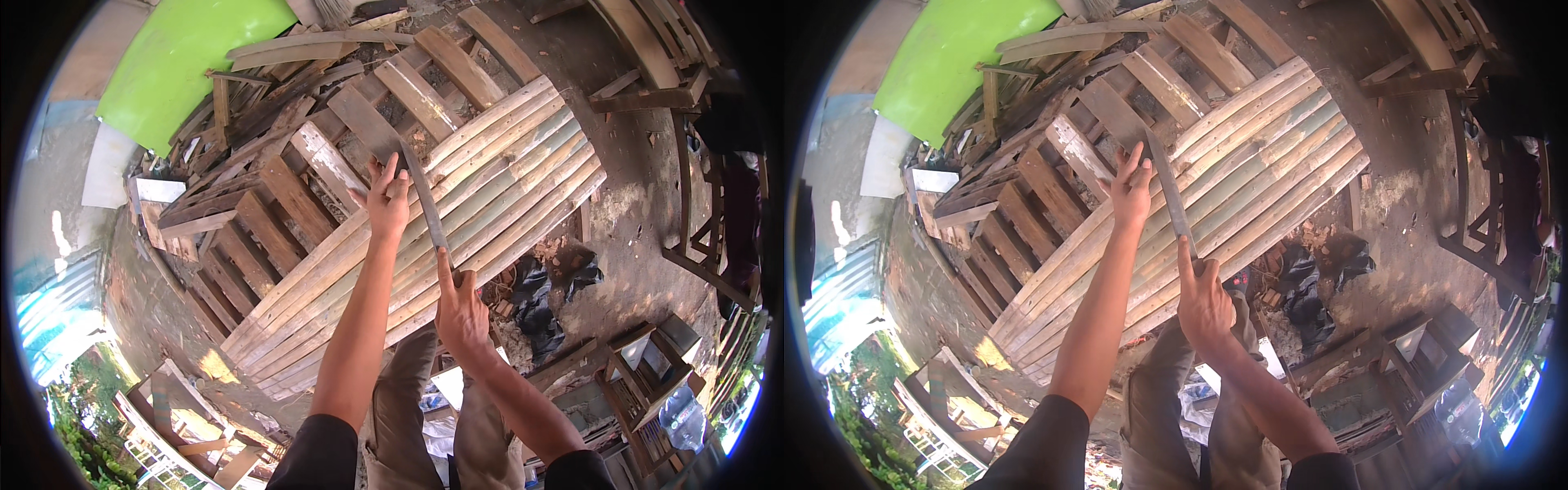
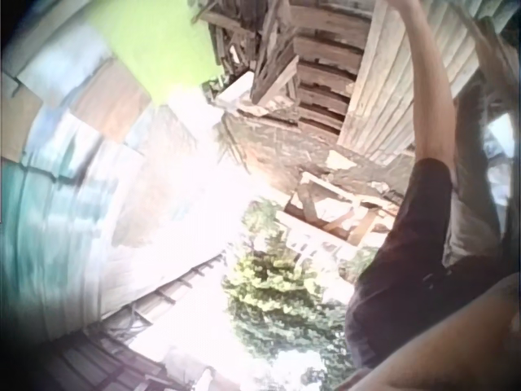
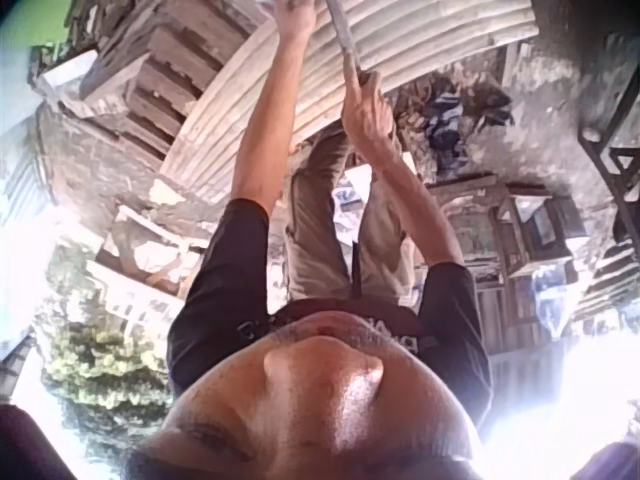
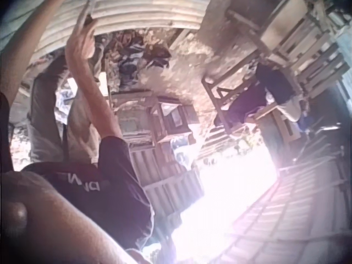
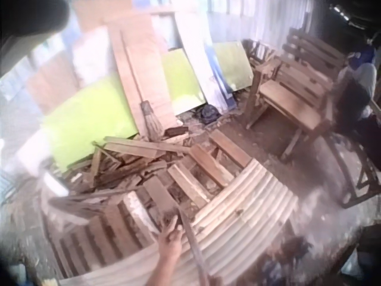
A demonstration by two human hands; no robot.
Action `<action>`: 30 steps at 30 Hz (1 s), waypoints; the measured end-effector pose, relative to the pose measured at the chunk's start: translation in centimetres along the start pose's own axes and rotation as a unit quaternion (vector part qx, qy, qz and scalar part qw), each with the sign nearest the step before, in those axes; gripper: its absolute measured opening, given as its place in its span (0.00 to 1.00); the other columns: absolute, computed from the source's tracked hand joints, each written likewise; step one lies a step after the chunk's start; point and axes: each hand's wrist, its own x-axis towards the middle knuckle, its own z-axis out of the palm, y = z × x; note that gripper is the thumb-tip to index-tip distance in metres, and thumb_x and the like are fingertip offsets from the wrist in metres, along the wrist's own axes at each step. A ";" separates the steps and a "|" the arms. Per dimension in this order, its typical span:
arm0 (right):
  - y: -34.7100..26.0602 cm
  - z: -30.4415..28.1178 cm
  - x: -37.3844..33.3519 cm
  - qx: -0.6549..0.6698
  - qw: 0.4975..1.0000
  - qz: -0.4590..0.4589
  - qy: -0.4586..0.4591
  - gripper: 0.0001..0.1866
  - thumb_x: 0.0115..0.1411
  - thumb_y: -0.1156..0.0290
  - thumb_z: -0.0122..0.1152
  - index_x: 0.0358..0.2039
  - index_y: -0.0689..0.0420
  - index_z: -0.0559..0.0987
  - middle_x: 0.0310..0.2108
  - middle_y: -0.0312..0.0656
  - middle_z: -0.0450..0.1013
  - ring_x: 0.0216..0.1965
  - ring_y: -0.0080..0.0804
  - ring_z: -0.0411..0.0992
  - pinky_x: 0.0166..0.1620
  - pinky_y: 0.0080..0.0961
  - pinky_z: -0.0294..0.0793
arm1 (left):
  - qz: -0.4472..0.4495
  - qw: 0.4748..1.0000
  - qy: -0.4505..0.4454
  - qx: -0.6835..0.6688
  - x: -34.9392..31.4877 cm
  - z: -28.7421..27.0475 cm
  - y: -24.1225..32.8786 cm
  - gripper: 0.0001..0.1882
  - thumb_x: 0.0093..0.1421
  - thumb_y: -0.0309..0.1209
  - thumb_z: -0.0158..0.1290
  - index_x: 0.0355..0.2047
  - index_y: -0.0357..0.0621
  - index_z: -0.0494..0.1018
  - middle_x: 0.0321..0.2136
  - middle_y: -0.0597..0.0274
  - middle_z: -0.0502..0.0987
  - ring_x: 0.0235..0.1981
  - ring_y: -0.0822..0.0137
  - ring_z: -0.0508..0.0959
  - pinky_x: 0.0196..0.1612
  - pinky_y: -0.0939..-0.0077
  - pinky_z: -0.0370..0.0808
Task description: The person assembles a wooden pallet by hand, using a hammer to drive nails into wooden slats and a metal bar to pry and adjust pieces. The person also uses a knife to trim a wooden stick.
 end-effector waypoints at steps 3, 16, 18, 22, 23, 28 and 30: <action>-0.4 -0.2 -0.2 0.002 1.000 -0.004 -0.007 0.46 0.58 0.81 0.56 0.75 0.48 0.52 0.39 0.54 0.64 0.28 0.48 0.78 0.25 0.41 0.80 | 0.011 1.000 -0.013 0.020 0.0 -0.2 -0.1 0.26 0.70 0.47 0.53 0.65 0.55 0.71 0.71 0.46 0.59 0.77 0.58 0.43 0.64 0.40 0.04; -2.8 -0.3 2.2 -0.031 0.996 0.039 -0.072 0.46 0.60 0.81 0.54 0.76 0.51 0.47 0.38 0.58 0.67 0.25 0.50 0.79 0.25 0.43 0.82 | -0.038 0.995 -0.037 0.088 2.0 0.6 0.0 0.24 0.71 0.55 0.48 0.64 0.68 0.73 0.74 0.53 0.54 0.77 0.54 0.41 0.63 0.36 0.05; -3.0 -0.4 2.5 -0.034 0.995 0.041 -0.084 0.45 0.60 0.81 0.54 0.76 0.51 0.47 0.39 0.58 0.67 0.25 0.50 0.79 0.26 0.44 0.82 | -0.025 0.997 -0.026 0.070 2.4 0.7 -0.8 0.24 0.71 0.55 0.47 0.63 0.67 0.74 0.73 0.48 0.54 0.76 0.51 0.45 0.65 0.37 0.09; -1.5 0.4 4.2 -0.013 0.999 0.013 -0.033 0.45 0.60 0.80 0.55 0.76 0.51 0.49 0.38 0.56 0.68 0.25 0.52 0.77 0.27 0.45 0.80 | -0.061 0.991 0.010 0.122 2.0 1.8 1.9 0.28 0.71 0.57 0.42 0.65 0.63 0.72 0.72 0.38 0.55 0.74 0.45 0.54 0.69 0.36 0.16; -0.5 0.7 5.4 0.003 1.000 -0.001 -0.001 0.44 0.60 0.80 0.55 0.76 0.51 0.50 0.38 0.55 0.68 0.25 0.52 0.76 0.28 0.46 0.79 | -0.108 0.978 0.012 0.176 1.6 2.1 3.8 0.30 0.71 0.58 0.40 0.66 0.63 0.70 0.71 0.38 0.55 0.74 0.45 0.54 0.68 0.35 0.15; 1.1 -0.2 7.5 0.213 0.968 -0.066 0.117 0.31 0.67 0.72 0.56 0.69 0.61 0.59 0.27 0.49 0.71 0.25 0.47 0.74 0.33 0.38 0.75 | -0.031 0.984 0.040 0.173 0.6 1.4 1.9 0.38 0.72 0.60 0.36 0.75 0.57 0.51 0.72 0.41 0.54 0.75 0.48 0.53 0.66 0.34 0.12; 1.9 -0.2 6.3 0.277 0.954 -0.051 0.099 0.29 0.69 0.70 0.57 0.67 0.64 0.61 0.25 0.48 0.71 0.25 0.43 0.75 0.32 0.35 0.74 | -0.043 0.982 0.021 0.183 0.9 1.2 1.4 0.40 0.71 0.60 0.36 0.76 0.55 0.47 0.73 0.42 0.53 0.75 0.48 0.52 0.66 0.35 0.11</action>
